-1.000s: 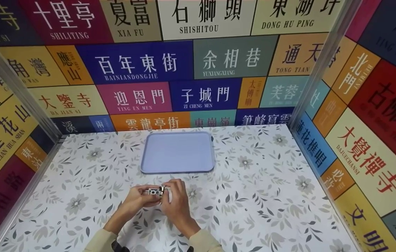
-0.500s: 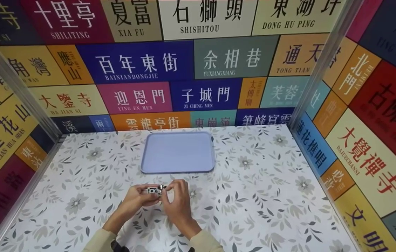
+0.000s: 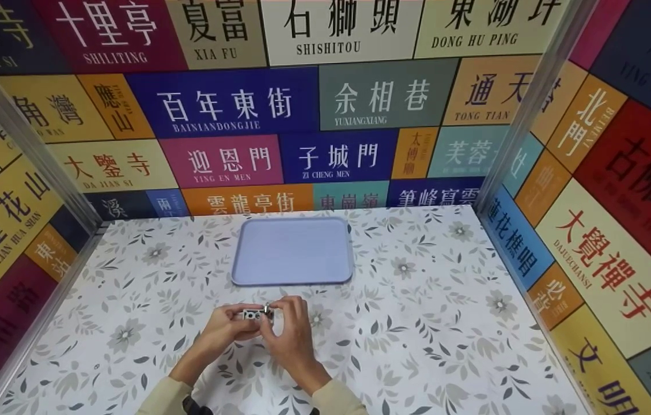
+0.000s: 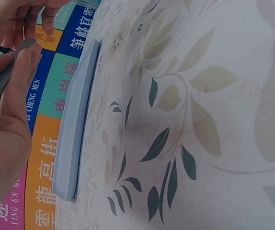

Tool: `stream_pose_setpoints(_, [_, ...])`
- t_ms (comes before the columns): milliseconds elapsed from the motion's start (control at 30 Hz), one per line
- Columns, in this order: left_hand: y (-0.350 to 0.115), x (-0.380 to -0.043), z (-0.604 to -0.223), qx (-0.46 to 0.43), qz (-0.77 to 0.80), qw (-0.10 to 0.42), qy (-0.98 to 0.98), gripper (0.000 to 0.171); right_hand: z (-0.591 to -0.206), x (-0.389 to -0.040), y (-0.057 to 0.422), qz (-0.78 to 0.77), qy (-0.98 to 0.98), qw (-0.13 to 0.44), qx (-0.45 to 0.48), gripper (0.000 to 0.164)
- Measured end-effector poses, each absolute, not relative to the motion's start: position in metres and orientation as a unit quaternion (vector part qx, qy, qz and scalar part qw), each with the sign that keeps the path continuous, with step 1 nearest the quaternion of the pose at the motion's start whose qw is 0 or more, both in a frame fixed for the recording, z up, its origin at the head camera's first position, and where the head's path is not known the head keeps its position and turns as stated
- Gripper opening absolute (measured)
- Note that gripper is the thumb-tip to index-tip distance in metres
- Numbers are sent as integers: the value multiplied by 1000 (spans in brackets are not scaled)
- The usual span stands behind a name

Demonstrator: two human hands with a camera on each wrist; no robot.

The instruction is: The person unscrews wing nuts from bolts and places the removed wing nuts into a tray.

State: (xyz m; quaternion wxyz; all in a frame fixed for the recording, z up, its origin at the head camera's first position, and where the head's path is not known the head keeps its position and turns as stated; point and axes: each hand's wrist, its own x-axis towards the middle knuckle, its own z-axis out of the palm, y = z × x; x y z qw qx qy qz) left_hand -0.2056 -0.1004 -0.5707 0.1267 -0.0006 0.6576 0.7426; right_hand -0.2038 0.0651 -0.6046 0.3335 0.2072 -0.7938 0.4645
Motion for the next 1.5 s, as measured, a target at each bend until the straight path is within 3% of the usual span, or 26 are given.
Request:
stream_pose_setpoints(433, [-99,-206,-570,10,740,142,657,44,-601,-204,65,474,-790,314,227,24])
stream_pose_setpoints(1100, [-104,-207,-571,-1,734,138,665,42,-603,-208,66,474,-773,353,232,20])
stream_pose_setpoints(1500, [-101,-205,-568,-2,740,144,657,44,-603,-206,69,465,-795,326,213,20])
